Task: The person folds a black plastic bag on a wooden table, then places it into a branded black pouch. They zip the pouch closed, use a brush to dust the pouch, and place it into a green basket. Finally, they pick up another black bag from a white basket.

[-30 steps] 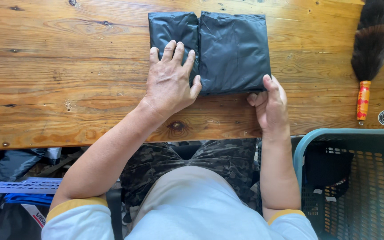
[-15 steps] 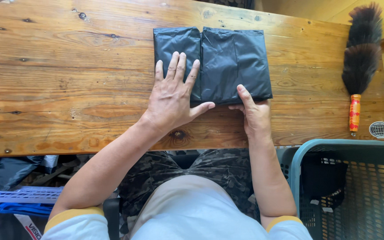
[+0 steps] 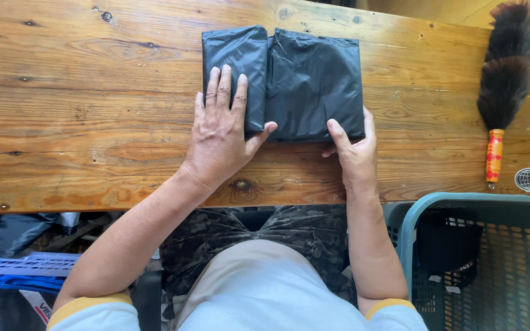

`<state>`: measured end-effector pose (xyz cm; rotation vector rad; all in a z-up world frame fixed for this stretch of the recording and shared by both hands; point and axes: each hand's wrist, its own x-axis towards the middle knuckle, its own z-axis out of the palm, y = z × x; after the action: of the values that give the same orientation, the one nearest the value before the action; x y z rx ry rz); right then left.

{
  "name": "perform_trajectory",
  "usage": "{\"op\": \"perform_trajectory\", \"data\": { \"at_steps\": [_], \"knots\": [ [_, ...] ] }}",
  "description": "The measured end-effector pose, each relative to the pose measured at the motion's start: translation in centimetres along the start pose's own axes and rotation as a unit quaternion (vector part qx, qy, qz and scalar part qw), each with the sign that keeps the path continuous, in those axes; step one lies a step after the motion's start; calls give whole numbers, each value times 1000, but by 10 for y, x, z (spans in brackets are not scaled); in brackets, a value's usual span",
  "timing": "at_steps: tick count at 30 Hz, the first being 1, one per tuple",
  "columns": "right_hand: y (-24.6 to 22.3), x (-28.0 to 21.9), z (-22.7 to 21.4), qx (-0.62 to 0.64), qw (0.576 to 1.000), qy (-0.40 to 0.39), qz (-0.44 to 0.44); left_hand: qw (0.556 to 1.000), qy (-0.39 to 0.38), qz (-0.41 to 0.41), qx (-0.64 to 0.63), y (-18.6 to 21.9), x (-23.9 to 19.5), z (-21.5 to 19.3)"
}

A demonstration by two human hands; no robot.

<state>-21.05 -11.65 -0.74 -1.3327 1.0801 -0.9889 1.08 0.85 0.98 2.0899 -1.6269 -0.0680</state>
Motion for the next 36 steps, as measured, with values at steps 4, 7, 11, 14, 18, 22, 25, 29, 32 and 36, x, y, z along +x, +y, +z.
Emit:
{"op": "perform_trajectory", "data": {
  "at_steps": [4, 7, 11, 14, 18, 22, 25, 29, 32, 36],
  "knots": [
    [2, 0, -3, -23, 999, -21, -12, 998, 55, -6, 13, 2, 2, 9],
    [-9, -4, 2, -71, 997, -27, -16, 995, 72, -9, 62, 6, 1, 12],
    [-15, -6, 6, -129, 991, -32, -25, 983, 68, -7, 168, 12, 3, 23],
    [-16, -7, 6, -121, 992, -37, -24, 982, 8, 5, 186, 16, 6, 25],
    [-21, -9, 8, -127, 991, -41, -29, 974, -10, 33, 226, 14, 6, 37],
    [-25, -9, 10, -129, 991, -22, -2, 968, 1, 54, 244, 11, 7, 39],
    [-29, -11, 13, -110, 994, -22, -1, 969, -13, 47, 241, 11, 8, 37],
    [-25, -11, 16, -55, 998, -21, -3, 979, -17, 38, 201, 13, 11, 30],
    [-38, -15, 23, -99, 991, -47, -76, 983, -21, 36, 178, 7, 18, 28],
    [-33, -14, 34, -104, 982, -68, -142, 983, -22, 37, 181, 1, 23, 33]
  ]
}}
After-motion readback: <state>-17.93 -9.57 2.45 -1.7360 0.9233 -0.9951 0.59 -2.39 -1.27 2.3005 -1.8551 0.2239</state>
